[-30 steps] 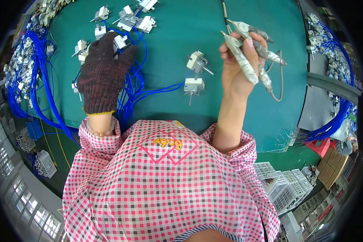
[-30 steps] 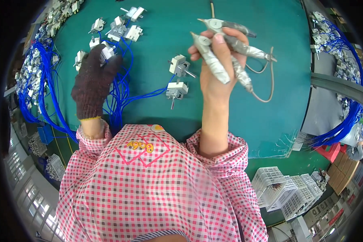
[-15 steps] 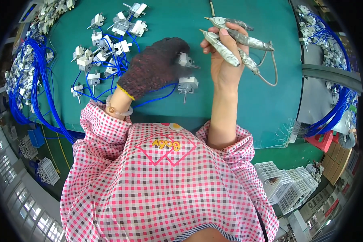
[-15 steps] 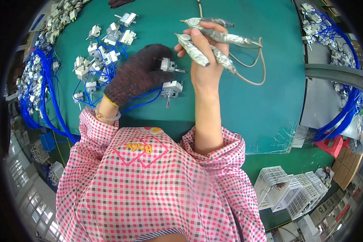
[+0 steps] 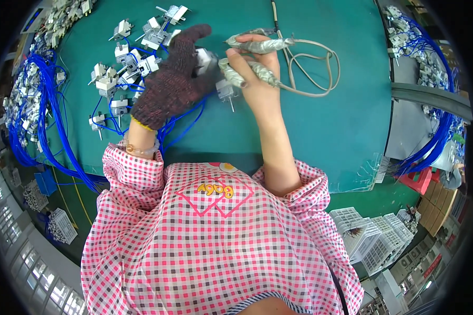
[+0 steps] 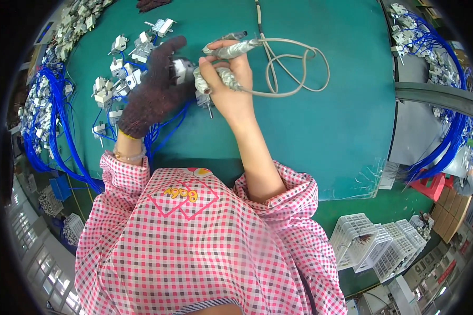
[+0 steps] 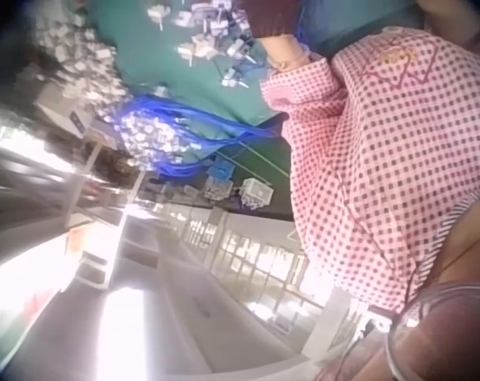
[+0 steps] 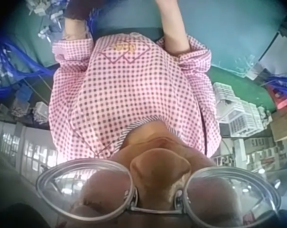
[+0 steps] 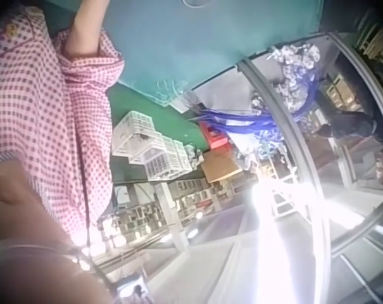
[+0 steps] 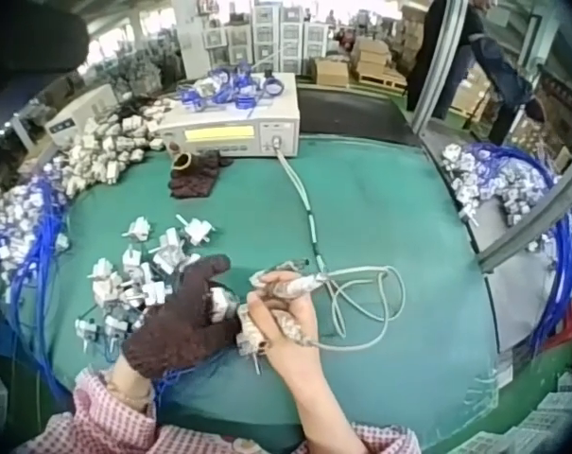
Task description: Assembling wire harnesses and connectors at an industrial assembly station.
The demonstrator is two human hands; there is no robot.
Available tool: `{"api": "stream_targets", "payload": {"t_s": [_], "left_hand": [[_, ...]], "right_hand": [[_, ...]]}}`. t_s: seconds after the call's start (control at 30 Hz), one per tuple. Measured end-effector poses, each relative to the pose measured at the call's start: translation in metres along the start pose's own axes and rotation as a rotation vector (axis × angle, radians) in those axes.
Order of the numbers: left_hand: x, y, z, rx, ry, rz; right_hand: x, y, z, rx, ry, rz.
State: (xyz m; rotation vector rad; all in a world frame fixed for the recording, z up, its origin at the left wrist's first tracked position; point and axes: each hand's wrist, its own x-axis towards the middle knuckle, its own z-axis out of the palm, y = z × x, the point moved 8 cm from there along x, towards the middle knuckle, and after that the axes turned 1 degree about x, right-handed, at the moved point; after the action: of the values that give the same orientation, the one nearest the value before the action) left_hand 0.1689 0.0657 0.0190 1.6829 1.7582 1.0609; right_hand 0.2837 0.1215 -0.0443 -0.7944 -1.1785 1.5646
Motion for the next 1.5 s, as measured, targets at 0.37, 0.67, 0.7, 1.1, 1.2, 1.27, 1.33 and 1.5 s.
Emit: {"api": "stream_targets", "payload": {"t_s": [0.37,0.67,0.7,1.1,1.2,1.27,1.33,1.5], "left_hand": [[-0.009,-0.029,0.023,-0.319,-0.385,-0.267],[-0.006,-0.014,0.034,0.096,-0.415,-0.090],[-0.006,-0.011,0.034,0.176,-0.408,-0.052],[-0.020,-0.033,0.033,-0.344,-0.396,-0.161],[-0.023,-0.034,0.037,-0.468,-0.425,-0.266],[-0.019,-0.018,0.037,-0.706,-0.377,-0.235],[-0.017,-0.027,0.035,-0.576,-0.391,-0.209],[-0.007,-0.034,0.028,-0.278,-0.305,-0.198]], "right_hand": [[0.005,0.004,-0.018,-0.187,0.054,0.054],[0.005,0.006,-0.020,-0.079,0.152,-0.010],[0.004,0.004,-0.021,-0.068,0.170,-0.015],[0.001,-0.009,-0.014,-0.271,0.220,-0.310],[0.001,-0.012,-0.015,-0.251,0.225,-0.293],[0.000,-0.009,-0.017,-0.141,0.236,-0.242],[0.002,-0.013,-0.017,-0.157,0.231,-0.293],[0.007,-0.021,-0.024,0.083,0.124,-0.125]]}}
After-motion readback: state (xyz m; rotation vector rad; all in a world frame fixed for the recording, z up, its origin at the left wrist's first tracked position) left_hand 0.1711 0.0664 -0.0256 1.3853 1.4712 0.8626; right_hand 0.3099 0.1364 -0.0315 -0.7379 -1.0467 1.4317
